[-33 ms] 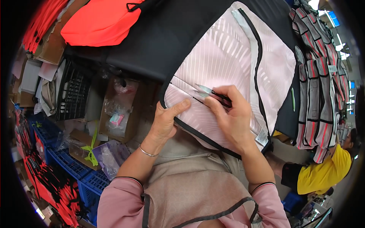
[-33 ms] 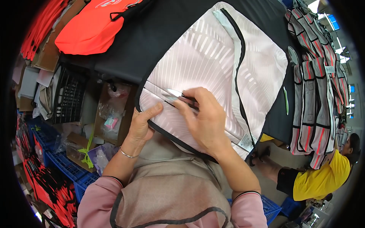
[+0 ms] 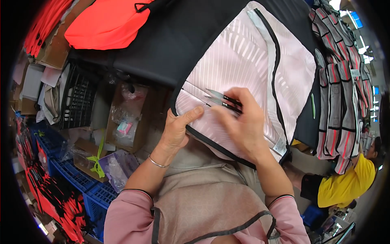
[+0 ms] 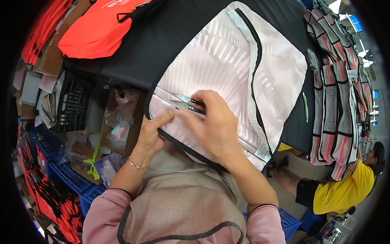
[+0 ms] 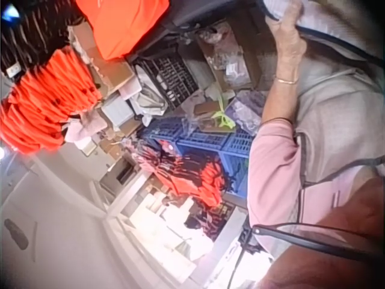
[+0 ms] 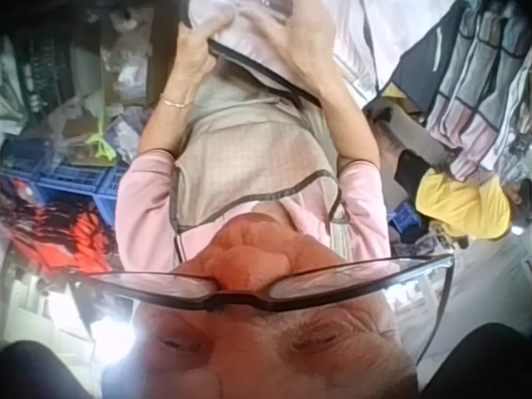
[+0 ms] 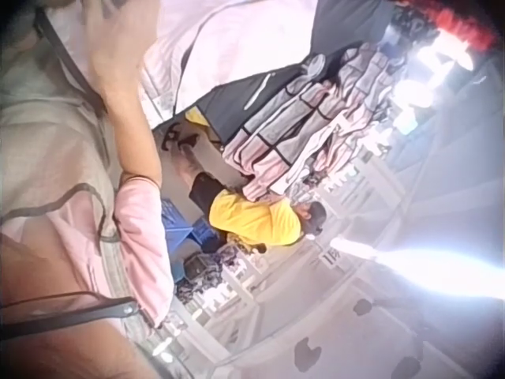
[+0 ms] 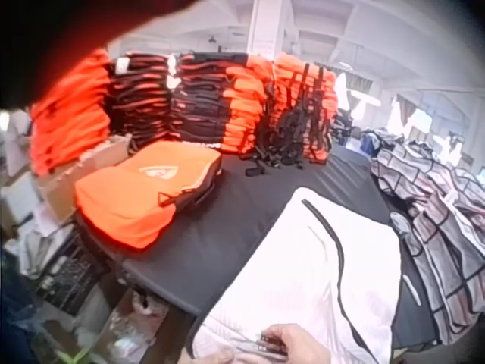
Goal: Inspecting life vests for defects, trimming loose threads with nippers, and cleaning surfaces with a toothbrush before packing them into bags.
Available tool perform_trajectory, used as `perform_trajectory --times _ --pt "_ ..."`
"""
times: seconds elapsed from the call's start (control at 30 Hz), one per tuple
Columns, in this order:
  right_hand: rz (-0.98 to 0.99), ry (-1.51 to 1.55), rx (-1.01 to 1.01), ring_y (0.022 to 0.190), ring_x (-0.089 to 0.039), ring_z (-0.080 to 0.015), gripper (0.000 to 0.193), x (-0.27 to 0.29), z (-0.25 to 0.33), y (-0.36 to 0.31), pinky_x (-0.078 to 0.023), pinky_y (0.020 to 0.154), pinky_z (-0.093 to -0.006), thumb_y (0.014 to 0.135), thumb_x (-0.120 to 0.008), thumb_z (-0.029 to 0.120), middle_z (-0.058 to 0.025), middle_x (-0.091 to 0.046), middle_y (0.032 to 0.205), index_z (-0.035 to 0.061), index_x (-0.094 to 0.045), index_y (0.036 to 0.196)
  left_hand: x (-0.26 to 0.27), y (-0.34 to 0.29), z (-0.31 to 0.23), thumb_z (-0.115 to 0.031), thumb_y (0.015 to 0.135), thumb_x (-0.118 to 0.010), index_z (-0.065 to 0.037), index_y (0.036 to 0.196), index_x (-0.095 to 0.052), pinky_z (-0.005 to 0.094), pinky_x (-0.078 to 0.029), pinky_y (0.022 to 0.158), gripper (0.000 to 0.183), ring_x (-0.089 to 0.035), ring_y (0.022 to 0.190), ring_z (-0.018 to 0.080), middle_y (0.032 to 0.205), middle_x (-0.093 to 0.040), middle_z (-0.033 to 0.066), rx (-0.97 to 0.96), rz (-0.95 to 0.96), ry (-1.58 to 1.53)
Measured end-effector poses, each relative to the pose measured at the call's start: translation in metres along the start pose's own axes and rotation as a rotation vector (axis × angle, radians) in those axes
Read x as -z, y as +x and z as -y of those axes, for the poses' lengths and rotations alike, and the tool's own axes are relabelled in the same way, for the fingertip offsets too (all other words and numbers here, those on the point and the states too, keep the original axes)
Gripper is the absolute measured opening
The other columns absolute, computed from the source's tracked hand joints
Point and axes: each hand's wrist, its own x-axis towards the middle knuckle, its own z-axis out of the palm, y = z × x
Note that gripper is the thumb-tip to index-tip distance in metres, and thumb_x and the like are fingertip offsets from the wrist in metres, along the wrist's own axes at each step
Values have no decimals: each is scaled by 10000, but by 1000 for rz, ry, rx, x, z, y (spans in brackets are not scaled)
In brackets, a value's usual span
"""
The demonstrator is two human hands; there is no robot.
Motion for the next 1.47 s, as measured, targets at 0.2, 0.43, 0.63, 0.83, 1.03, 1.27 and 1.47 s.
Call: perform_trajectory --times 0.2,0.43,0.63,0.83,1.03,1.27,1.47 --pt "-22 -260 1 826 -670 -286 357 -22 -30 26 -537 728 -388 844 -747 198 -122 -657 947 44 -581 1120 13 -1 4 -77 872 -712 27 1217 -614 341 -530 892 374 -657 994 186 1130 -676 94 39 -10 58" --pt "-20 -129 18 768 -623 -220 520 -28 -34 14 -517 736 -344 781 -831 272 -122 -659 931 43 -570 1167 3 5 -1 -97 895 -694 43 1245 -593 356 -524 918 391 -653 1027 201 1150 -667 109 2 4 21" --pt "-37 128 -333 710 -577 -170 488 -39 -50 22 -509 704 -313 738 -854 244 -67 -608 842 55 -567 1084 0 -46 50 -185 942 -671 8 1414 -406 455 -411 1084 575 -533 1255 244 1384 -526 109 62 -109 -56" --pt "-43 267 -334 711 -564 -127 460 -40 -66 19 -494 690 -279 766 -836 219 -41 -599 815 40 -573 1098 -39 -30 84 -199 939 -686 -16 1315 -512 405 -448 1028 453 -574 1166 200 1251 -597 58 191 -231 -114" --pt "-89 446 -333 764 -572 -94 293 24 -47 -6 -492 699 -269 911 -715 164 -46 -638 857 9 -620 1141 -24 -18 73 -112 929 -677 -15 1356 -492 398 -470 1029 475 -569 1184 226 1309 -573 101 240 -144 -199" --pt "-174 -245 131 665 -606 -213 276 43 -26 -54 -485 578 -333 771 -816 168 -66 -631 767 32 -677 966 -37 -22 60 -264 1010 -590 0 1349 -497 393 -454 1036 440 -569 1184 224 1292 -585 112 188 33 -217" --pt "-195 -455 255 680 -610 -211 277 43 -26 -46 -480 578 -314 776 -812 184 -44 -644 774 58 -689 989 -41 -23 58 -351 1019 -560 1 1361 -494 388 -385 1095 496 -511 1255 202 1356 -550 92 226 108 -239"
